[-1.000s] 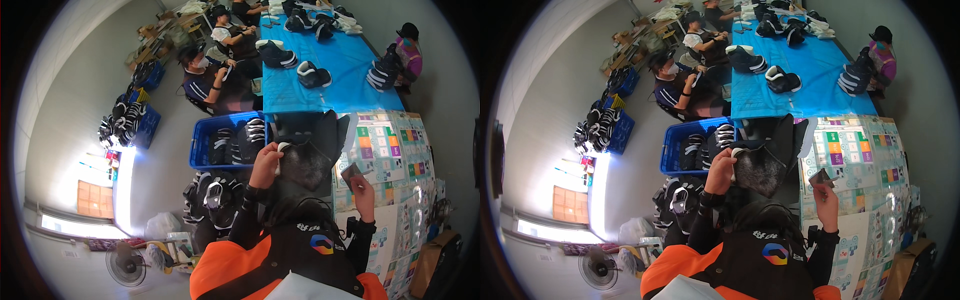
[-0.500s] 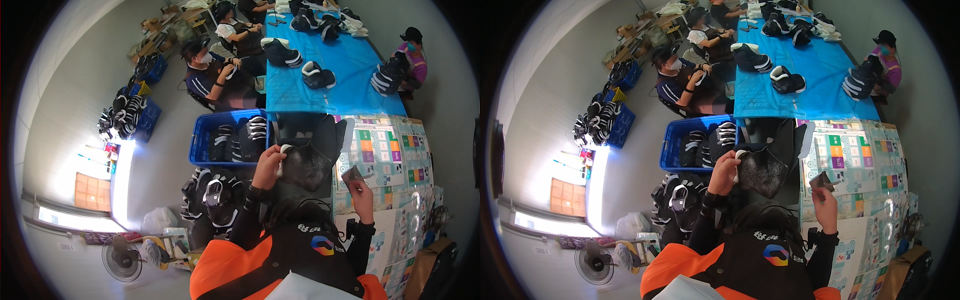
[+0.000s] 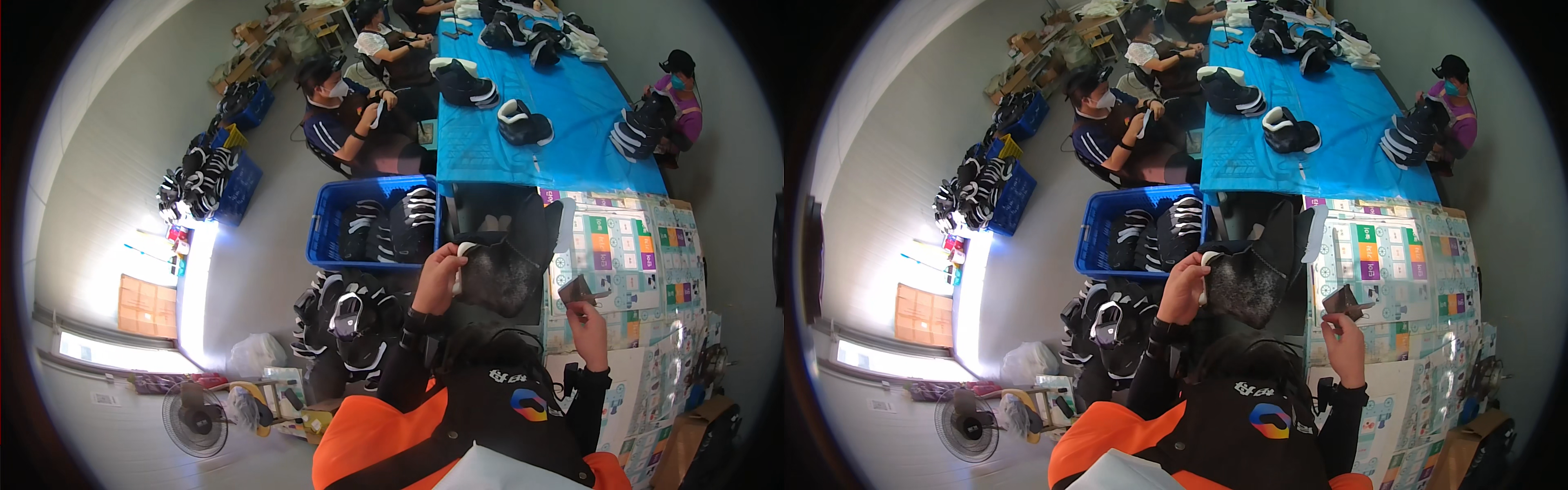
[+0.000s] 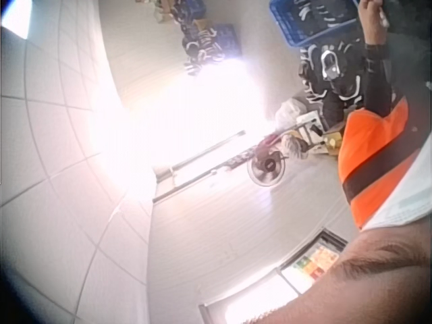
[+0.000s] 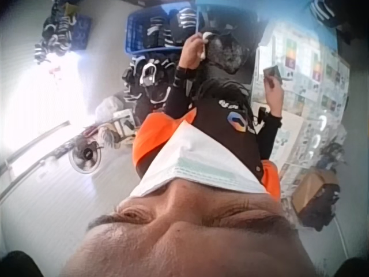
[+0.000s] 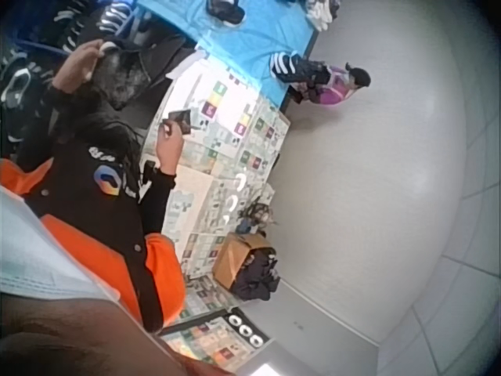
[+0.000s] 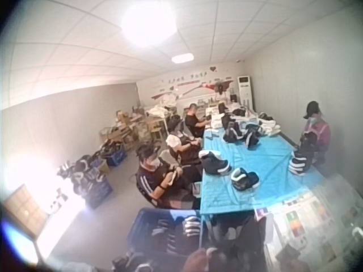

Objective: The recorder inspects a black boot component, checking the interior and seams in a shoe manufacturing facility.

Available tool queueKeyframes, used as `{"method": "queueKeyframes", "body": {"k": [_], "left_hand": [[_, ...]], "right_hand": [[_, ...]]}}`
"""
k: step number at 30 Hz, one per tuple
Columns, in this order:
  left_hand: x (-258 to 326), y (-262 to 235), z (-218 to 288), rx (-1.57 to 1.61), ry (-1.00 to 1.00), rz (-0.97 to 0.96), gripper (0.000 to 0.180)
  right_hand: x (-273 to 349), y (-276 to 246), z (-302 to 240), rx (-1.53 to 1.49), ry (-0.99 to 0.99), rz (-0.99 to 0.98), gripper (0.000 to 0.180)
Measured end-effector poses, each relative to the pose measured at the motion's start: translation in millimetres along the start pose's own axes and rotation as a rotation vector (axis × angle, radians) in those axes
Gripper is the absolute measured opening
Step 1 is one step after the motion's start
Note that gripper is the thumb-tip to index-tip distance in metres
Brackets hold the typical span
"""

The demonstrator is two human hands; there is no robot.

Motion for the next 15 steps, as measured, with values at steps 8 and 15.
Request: {"method": "queueKeyframes", "body": {"k": [8, 15], "left_hand": [[2, -6, 9, 0.094, 0.023, -0.003, 0.009], [1, -6, 14, 0.153, 0.036, -0.019, 0.013]], "right_hand": [[-7, 13, -5, 0.019, -0.029, -0.057, 0.020], [-10, 24, -2, 0.010, 0.011, -0.096, 0.021]]}}
Point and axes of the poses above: each hand's wrist, its own x-axis away from the middle knuckle, its own y-axis out of the palm, z = x × y, the point moved 10 cm from there along -x, towards the middle knuckle, and after that the axes turned 7 degrees about z, right-handed, at the moved point
